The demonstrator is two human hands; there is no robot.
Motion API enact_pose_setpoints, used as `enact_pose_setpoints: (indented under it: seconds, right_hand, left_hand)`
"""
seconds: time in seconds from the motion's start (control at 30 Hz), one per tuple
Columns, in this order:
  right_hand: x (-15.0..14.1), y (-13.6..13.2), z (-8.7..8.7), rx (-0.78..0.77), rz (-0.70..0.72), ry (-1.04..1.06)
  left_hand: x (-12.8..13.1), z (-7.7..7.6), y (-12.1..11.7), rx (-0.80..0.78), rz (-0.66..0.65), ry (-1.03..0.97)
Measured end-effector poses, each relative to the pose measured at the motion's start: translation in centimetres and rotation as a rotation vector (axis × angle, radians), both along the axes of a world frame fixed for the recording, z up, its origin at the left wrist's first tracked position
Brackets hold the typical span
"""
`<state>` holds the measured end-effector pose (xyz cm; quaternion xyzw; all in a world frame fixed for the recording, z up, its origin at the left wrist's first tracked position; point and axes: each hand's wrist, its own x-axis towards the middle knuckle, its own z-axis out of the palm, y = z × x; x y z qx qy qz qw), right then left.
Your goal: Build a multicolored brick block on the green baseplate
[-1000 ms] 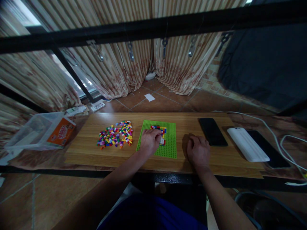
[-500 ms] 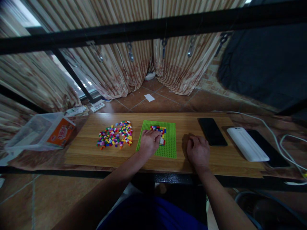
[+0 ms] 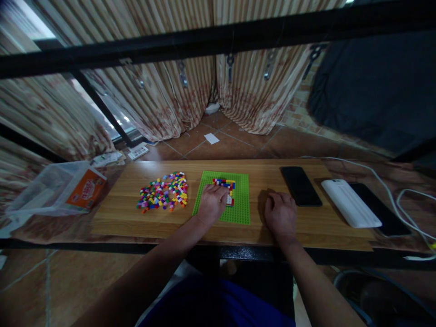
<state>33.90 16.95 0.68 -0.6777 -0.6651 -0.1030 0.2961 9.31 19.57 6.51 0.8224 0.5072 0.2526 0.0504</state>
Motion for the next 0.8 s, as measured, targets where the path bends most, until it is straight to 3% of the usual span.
enact_pose_setpoints:
  seconds: [0.27, 0.4, 0.57, 0.8]
  right_hand:
    - [-0.1, 0.1, 0.0, -0.002, -0.013, -0.022]
    - [-0.1, 0.0, 0.0, 0.0, -0.004, -0.019]
    - [-0.1, 0.1, -0.1, 0.003, 0.002, 0.002]
    - [0.8, 0.1, -0.4, -0.022, 0.046, 0.061]
  left_hand:
    - [0.2, -0.2, 0.4, 0.047, -0.014, 0.033]
    - [-0.5, -0.3, -0.7, 0.055, -0.041, -0.088]
    - [-3.2, -1.4, -3.8, 0.073, 0.146, -0.339]
    - [-8.9, -3.0, -8.4, 0.003, 0.167, -0.276]
